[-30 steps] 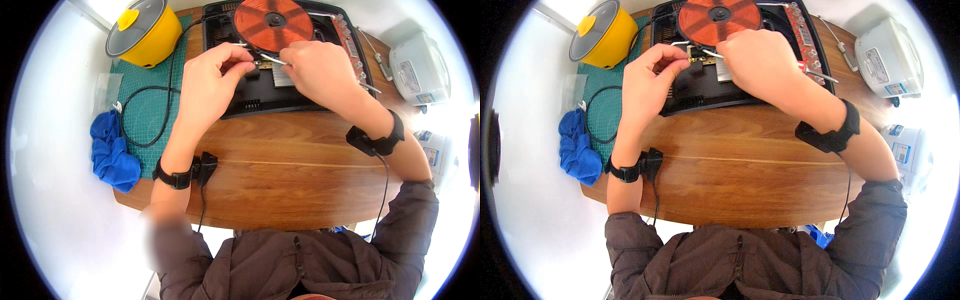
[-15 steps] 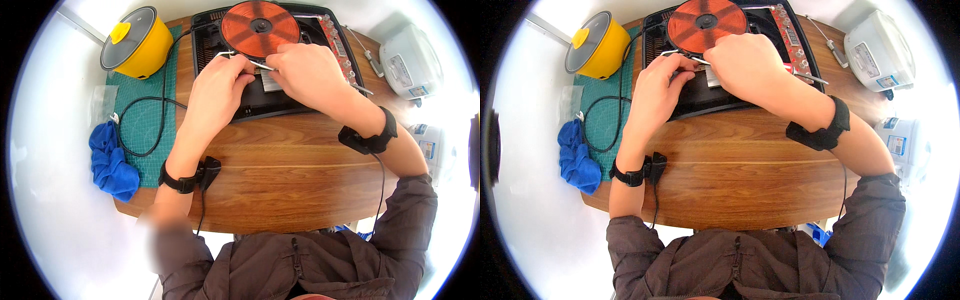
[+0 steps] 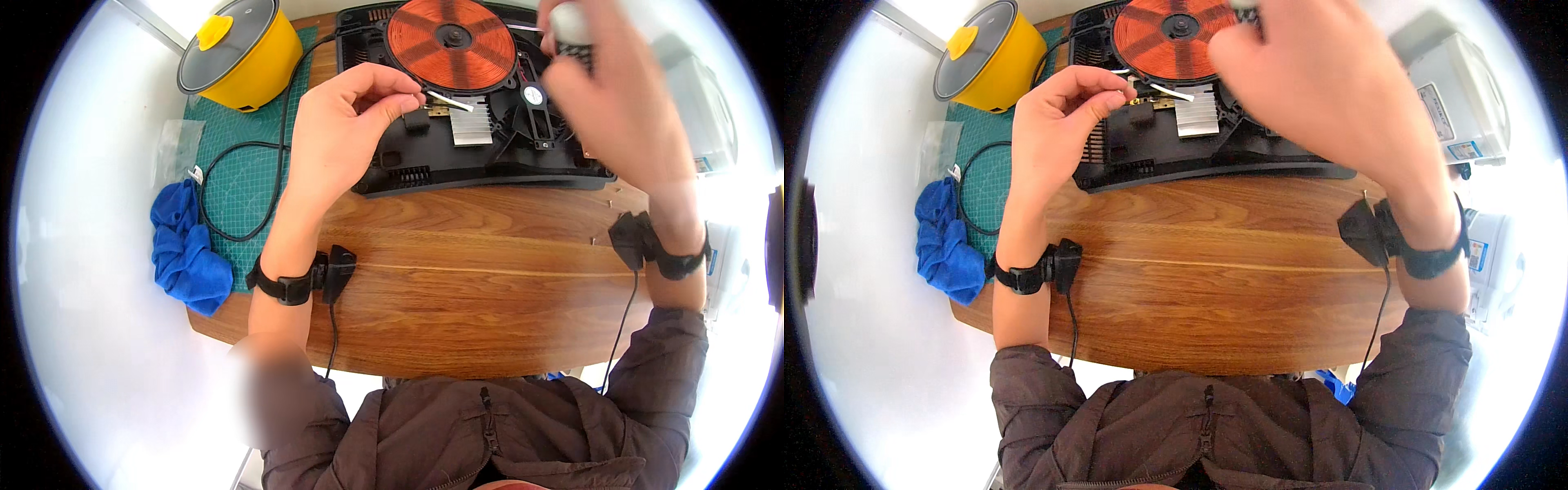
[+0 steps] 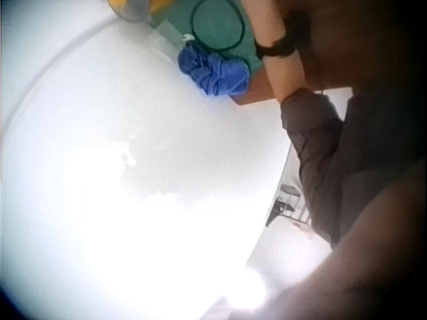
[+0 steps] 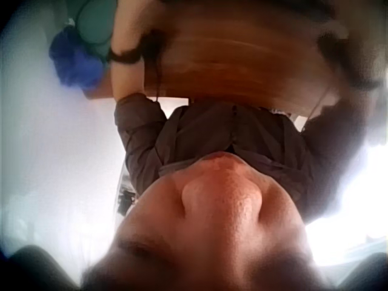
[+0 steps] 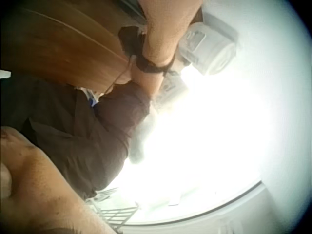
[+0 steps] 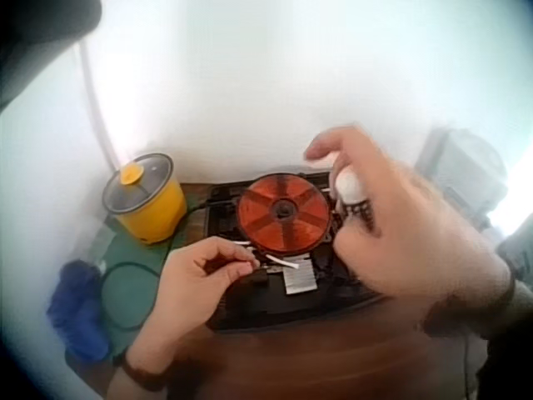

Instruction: The person uses a screwdriver to remove screws from the underside of an induction cooktop, detaches the fan cover, and then reassembles the unit by replacing the cover and tightening the screws.

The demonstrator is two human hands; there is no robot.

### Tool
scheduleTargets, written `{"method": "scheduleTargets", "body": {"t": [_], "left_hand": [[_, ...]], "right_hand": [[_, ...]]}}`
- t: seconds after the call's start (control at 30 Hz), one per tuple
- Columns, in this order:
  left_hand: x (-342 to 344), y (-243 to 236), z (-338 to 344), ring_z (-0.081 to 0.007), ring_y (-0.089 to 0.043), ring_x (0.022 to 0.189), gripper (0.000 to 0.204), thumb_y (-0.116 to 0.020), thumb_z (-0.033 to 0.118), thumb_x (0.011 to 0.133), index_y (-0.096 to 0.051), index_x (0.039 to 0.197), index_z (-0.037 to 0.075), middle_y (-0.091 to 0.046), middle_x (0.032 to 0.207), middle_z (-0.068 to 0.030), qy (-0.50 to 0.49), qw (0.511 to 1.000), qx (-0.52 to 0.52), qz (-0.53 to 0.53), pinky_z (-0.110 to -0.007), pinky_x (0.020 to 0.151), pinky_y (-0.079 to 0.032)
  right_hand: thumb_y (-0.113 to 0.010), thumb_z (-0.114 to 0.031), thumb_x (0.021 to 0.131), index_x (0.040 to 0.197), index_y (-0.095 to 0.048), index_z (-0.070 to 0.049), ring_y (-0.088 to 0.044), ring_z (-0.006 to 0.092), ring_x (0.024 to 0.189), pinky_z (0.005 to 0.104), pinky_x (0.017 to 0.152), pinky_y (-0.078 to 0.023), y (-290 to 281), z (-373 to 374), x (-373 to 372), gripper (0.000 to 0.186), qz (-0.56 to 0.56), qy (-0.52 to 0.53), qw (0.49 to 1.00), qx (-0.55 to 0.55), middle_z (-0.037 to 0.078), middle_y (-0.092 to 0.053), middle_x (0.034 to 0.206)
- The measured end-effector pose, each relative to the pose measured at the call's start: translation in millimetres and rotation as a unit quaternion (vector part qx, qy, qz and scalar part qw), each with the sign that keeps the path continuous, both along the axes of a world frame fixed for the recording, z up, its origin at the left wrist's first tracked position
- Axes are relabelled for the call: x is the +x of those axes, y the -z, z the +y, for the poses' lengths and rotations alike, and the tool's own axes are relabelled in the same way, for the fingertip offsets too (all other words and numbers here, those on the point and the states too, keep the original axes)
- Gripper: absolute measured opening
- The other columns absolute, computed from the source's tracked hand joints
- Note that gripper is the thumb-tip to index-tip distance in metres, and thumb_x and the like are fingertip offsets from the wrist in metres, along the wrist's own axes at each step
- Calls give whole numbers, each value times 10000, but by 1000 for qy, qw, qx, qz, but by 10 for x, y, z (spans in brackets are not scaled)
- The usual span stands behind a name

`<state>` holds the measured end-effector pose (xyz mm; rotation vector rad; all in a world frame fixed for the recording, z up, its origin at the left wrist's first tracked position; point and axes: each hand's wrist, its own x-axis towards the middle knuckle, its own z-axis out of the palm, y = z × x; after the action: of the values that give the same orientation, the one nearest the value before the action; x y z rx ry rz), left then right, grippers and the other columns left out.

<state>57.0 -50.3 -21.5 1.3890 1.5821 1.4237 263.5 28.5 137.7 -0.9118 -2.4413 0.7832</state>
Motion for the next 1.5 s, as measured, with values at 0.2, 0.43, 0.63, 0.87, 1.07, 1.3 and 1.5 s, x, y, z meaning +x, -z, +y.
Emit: {"method": "scheduleTargets", "body": {"t": [0.2,0.43,0.63,0.87,1.07,1.3,1.5], "left_hand": [[-61,10,22,-157,-723,958,143,-641,89,1032,-690,1158,45,-760,1131,-142,45,951,57,-299,-271,858,-585],[-124,125,35,-199,-724,995,155,-663,133,1028,-677,1148,36,-738,1126,-129,41,847,146,-509,-294,883,-608],[-87,85,19,-160,-711,973,189,-662,186,1032,-675,1160,47,-723,1095,-83,76,827,129,-542,-257,825,-606],[-58,94,38,-165,-718,977,187,-637,188,1047,-675,1158,42,-726,1087,-82,103,809,135,-563,-258,815,-611],[-39,83,23,-186,-723,992,182,-637,172,1043,-676,1164,42,-723,1139,-104,119,787,166,-582,-259,850,-621],[-38,115,40,-219,-727,1066,174,-653,156,1026,-683,1159,49,-717,1217,-126,138,773,192,-588,-275,905,-637],[-14,156,54,-213,-729,1059,170,-651,160,1027,-688,1157,55,-715,1223,-125,115,787,210,-569,-275,903,-638]], "right_hand": [[-549,-43,983,1354,-509,6,-662,269,1088,351,910,-565,534,258,254,376,347,-61,935,-34,206,-622,1212],[-494,-226,1107,1390,-467,45,-558,456,1334,506,1112,-516,818,207,254,393,409,-31,911,34,308,-572,1384],[-481,-251,1108,1362,-485,2,-501,508,1371,561,1101,-524,1011,217,188,359,472,-51,880,7,265,-566,1404],[-494,-265,1100,1353,-488,-7,-497,510,1372,569,1103,-526,1050,196,184,361,470,-48,881,5,251,-572,1396],[-498,-276,1098,1347,-500,-7,-502,505,1369,571,1099,-533,1075,161,170,366,482,-50,875,-9,241,-579,1383],[-498,-273,1099,1344,-503,-7,-504,506,1366,580,1103,-530,1102,150,159,362,491,-45,870,-11,235,-581,1380],[-543,-281,1082,1336,-473,-25,-499,531,1358,588,1084,-541,1180,137,149,368,473,-47,878,51,257,-571,1383]]}}
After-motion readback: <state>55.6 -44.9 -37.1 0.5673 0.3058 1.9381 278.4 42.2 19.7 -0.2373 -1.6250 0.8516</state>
